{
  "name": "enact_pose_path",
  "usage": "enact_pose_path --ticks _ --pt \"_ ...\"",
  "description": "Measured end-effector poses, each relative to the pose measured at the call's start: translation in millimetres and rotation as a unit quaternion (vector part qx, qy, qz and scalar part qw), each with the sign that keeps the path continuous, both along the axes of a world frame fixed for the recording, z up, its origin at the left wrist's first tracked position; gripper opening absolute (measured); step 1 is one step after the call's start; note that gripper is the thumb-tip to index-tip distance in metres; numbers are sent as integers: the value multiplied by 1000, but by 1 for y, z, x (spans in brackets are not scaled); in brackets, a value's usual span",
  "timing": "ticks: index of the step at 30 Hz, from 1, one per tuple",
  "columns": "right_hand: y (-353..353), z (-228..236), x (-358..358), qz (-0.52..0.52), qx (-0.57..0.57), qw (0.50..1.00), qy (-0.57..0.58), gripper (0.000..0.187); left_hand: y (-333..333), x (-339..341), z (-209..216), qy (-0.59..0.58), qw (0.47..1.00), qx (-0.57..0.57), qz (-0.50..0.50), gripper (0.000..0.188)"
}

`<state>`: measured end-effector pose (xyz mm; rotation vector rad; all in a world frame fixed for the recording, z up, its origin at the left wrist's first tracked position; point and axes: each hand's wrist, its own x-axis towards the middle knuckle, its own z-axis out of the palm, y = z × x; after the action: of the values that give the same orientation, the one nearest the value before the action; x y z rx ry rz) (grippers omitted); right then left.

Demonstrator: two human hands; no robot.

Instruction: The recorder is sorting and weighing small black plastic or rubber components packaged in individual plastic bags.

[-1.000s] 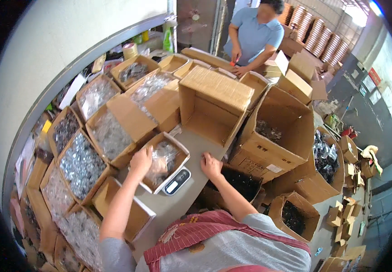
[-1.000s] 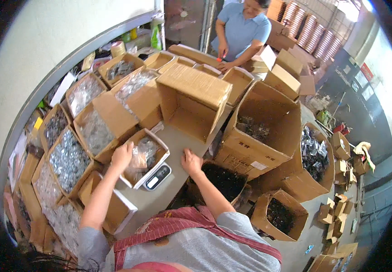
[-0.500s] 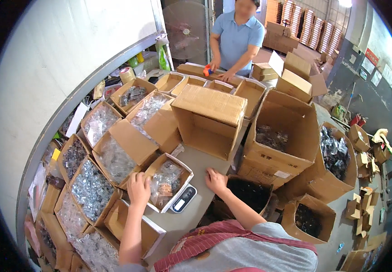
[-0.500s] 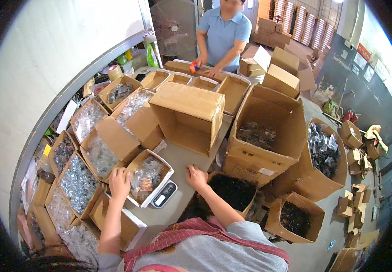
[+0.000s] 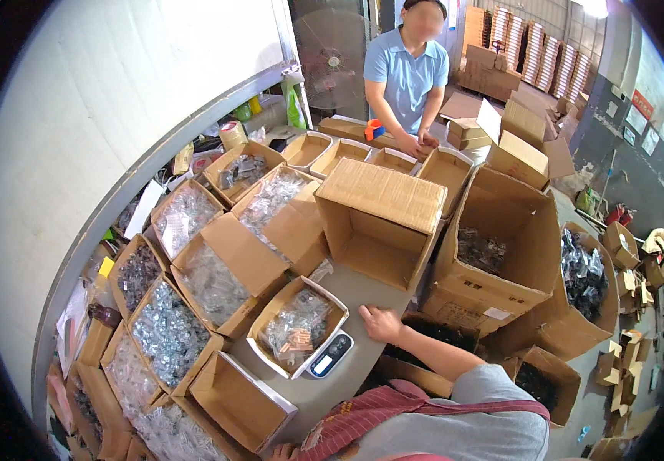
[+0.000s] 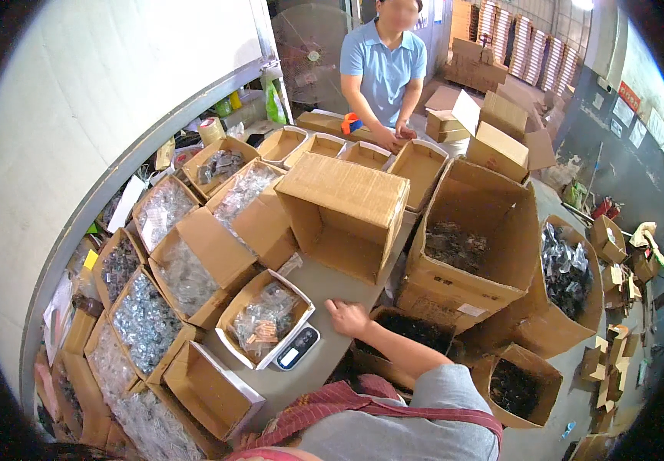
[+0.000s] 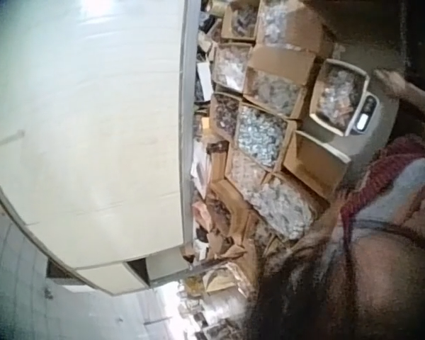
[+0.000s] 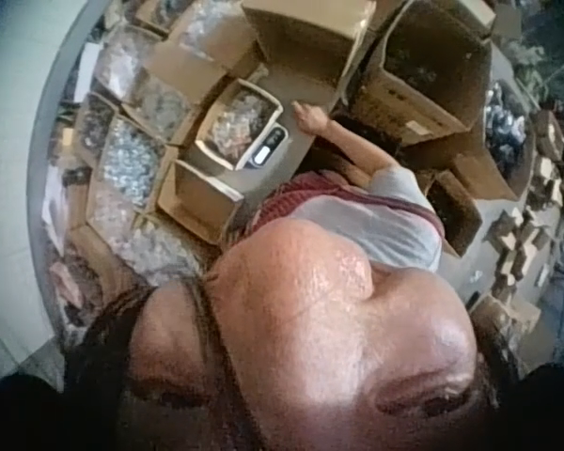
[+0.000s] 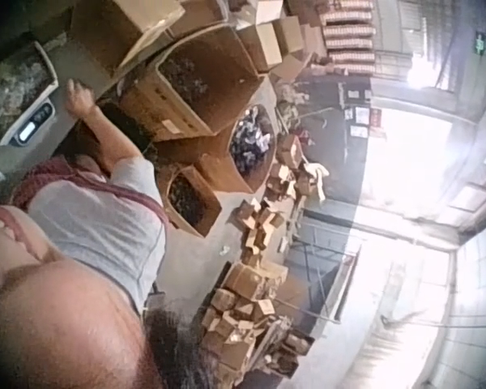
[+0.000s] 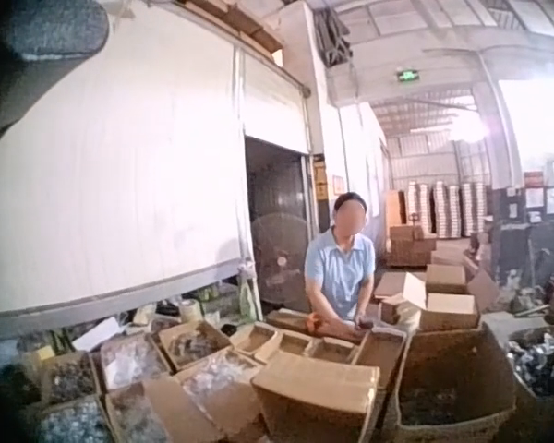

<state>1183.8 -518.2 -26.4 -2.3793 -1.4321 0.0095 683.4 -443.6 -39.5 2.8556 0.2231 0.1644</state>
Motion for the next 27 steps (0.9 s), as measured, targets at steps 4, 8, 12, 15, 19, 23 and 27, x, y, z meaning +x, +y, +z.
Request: enact_pose_path --ticks 4,8,12,15,19,23,27 --pt "1 -10 17 38 -11 999 -6 31 2 25 8 -6 1000 -7 10 22" --pt "7 -15 17 50 107 993 23 25 -3 26 7 -13 999 -1 43 23" --pt "7 -12 14 28 133 989 50 21 7 38 9 -9 999 2 46 25" --pt "-4 -13 19 -7 107 992 74 21 18 49 8 -8 1000 3 28 26" --pt "2 -12 19 16 142 988 60 22 19 52 13 -8 999 8 34 27" --pt "3 -13 16 19 162 984 71 22 19 50 12 -6 999 12 33 29" --pt "0 -9 16 12 86 992 87 29 19 48 12 -5 999 11 34 30"
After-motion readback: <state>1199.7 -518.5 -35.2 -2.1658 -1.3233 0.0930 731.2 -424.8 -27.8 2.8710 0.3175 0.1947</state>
